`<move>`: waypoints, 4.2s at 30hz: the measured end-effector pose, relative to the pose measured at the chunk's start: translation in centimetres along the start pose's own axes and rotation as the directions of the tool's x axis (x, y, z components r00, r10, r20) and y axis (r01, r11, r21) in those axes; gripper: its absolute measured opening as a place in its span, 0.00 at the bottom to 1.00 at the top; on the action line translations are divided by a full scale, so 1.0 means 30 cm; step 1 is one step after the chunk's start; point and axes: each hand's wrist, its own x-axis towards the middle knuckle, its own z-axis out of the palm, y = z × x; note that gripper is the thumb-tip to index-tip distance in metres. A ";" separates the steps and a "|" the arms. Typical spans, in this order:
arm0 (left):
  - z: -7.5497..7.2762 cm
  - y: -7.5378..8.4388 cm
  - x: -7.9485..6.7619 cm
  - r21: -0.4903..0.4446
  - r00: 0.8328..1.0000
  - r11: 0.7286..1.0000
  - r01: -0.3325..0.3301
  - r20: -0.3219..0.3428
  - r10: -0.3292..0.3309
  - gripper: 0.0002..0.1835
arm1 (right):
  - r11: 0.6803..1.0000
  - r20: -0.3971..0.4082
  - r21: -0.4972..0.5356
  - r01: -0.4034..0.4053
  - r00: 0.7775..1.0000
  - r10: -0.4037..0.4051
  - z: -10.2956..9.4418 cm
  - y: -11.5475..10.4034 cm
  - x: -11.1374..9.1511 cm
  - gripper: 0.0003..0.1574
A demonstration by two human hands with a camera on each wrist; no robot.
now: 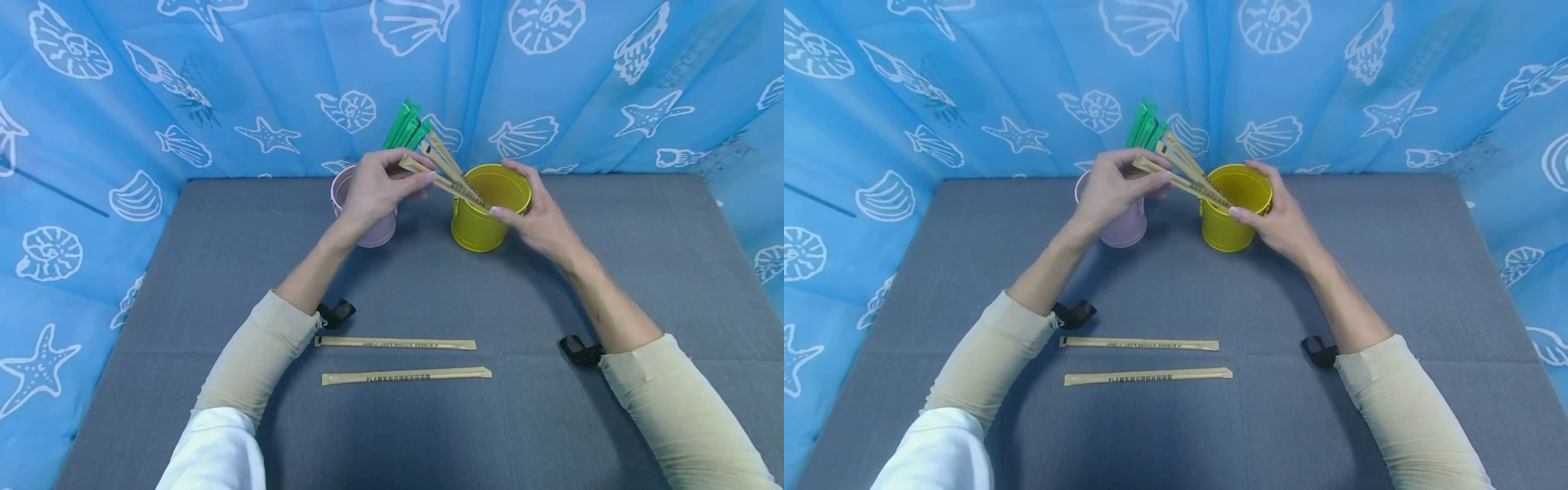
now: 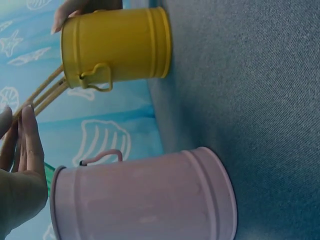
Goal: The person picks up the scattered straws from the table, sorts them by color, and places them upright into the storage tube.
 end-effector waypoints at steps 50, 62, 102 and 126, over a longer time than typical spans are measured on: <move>-0.070 0.064 -0.191 0.289 0.988 0.945 -0.152 0.021 0.152 0.18 | 1.000 0.002 -0.016 0.011 1.000 -0.011 -0.001 -0.006 -0.002 0.50; -0.114 0.038 -0.283 0.329 0.981 0.925 -0.189 0.093 0.168 0.20 | 1.000 0.005 -0.009 0.001 1.000 -0.001 0.001 0.002 0.008 0.50; -0.201 -0.059 -0.592 0.519 0.979 0.846 -0.126 0.204 0.021 0.28 | 1.000 0.001 0.003 0.018 1.000 -0.018 0.006 0.006 0.011 0.49; -0.214 -0.126 -0.661 0.580 0.921 0.811 0.077 0.270 -0.281 0.22 | 0.999 -0.001 0.036 0.016 1.000 -0.016 0.006 0.011 0.010 0.49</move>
